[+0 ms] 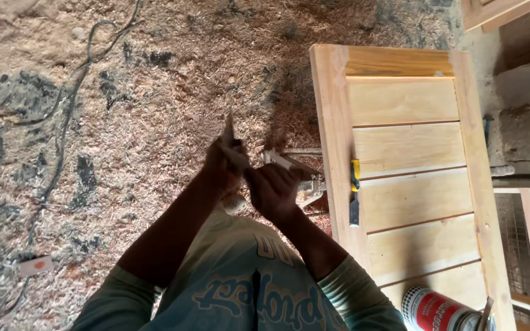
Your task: The person applies wood filler to gaps in a wooden door using a putty knife and a sanding block. They spread the filler into the seams, smooth it with the sanding block, and occasionally scrape excess material off the tools.
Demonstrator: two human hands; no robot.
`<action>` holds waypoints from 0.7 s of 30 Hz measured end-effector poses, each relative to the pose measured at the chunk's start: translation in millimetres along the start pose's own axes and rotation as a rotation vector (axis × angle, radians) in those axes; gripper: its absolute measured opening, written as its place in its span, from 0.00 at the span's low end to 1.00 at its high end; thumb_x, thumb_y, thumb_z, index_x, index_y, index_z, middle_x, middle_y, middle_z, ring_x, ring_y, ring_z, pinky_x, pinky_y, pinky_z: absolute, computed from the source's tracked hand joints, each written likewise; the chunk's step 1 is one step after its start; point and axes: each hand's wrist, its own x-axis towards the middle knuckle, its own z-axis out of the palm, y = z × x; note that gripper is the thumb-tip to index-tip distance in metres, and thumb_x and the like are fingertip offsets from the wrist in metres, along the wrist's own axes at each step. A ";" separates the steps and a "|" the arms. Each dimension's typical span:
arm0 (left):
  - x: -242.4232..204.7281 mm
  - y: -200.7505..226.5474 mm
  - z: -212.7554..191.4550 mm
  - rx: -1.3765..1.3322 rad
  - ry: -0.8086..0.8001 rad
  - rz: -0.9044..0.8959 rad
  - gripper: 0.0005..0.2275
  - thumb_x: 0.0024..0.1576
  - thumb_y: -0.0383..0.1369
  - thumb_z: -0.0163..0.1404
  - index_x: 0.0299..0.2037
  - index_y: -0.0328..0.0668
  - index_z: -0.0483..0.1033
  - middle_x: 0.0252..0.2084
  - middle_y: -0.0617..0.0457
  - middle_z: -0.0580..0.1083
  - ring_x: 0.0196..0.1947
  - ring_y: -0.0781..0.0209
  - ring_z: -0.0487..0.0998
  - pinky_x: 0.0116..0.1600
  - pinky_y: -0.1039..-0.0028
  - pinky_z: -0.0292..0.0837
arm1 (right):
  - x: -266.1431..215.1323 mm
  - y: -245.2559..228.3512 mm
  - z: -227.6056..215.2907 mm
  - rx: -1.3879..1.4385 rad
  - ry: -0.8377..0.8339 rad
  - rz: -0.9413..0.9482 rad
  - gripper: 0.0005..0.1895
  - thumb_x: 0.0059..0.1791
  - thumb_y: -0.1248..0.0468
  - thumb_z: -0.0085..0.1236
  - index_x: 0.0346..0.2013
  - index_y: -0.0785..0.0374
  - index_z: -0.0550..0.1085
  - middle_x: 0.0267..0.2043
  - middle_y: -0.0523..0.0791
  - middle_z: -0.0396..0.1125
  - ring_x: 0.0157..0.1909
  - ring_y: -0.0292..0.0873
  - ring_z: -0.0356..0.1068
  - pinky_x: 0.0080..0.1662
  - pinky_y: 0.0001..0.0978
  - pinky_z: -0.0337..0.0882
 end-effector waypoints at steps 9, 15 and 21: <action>-37.7 0.3 47.2 0.142 0.003 -0.425 0.18 0.68 0.48 0.36 0.35 0.45 0.71 0.20 0.58 0.66 0.14 0.67 0.62 0.17 0.74 0.56 | 16.0 45.2 9.5 -0.224 -0.190 0.239 0.05 0.48 0.66 0.58 0.37 0.62 0.78 0.27 0.46 0.71 0.26 0.44 0.70 0.25 0.38 0.67; -14.3 5.4 0.0 -0.116 -0.261 -0.546 0.14 0.61 0.43 0.40 0.30 0.45 0.73 0.14 0.60 0.61 0.09 0.69 0.56 0.12 0.77 0.51 | -3.9 76.4 -17.4 -0.166 0.120 0.678 0.05 0.58 0.64 0.56 0.47 0.62 0.73 0.31 0.47 0.69 0.29 0.46 0.70 0.32 0.38 0.70; -7.6 10.1 6.7 0.408 -0.017 -0.379 0.09 0.65 0.35 0.44 0.41 0.38 0.75 0.25 0.55 0.71 0.16 0.68 0.65 0.19 0.78 0.60 | -53.4 75.9 -5.5 1.303 0.590 1.107 0.15 0.57 0.69 0.52 0.57 0.70 0.69 0.53 0.48 0.72 0.54 0.43 0.73 0.59 0.39 0.75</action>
